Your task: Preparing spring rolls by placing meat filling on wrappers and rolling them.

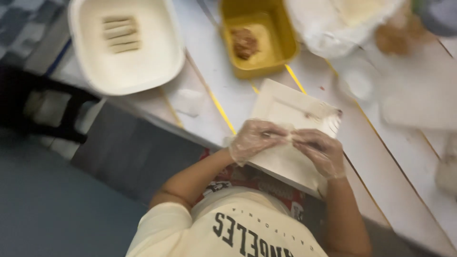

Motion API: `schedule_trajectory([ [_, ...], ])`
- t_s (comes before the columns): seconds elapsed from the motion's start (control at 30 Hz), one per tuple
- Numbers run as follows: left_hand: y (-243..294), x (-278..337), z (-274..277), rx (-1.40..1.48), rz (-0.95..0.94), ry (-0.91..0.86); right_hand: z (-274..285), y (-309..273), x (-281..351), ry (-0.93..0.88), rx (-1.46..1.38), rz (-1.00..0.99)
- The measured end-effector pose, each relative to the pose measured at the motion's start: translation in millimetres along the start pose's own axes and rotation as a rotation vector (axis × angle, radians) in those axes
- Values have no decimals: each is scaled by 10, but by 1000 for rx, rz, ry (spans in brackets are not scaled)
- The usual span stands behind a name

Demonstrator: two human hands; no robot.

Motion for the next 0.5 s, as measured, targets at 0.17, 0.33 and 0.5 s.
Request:
schedule_trajectory([
  [0.17,111,-19,178,-67,-61,7,-62,-39,-123,-17,-60,-21],
  [0.33,330,-135,1044,230,-38,-18,225,39,-199,128,-160,-125],
  [0.5,1747,38,2060,-590,98,717,323,335,-128,151,-70,-178],
])
Point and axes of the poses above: each hand's wrist, its own x-axis away from the middle knuckle, its own z-axis out of the back of the hand, y = z × x, the point moved 5 cm from there along -x, towards the middle knuckle, and after that the axes turned 14 degrees about x, right-handed, at the moved point
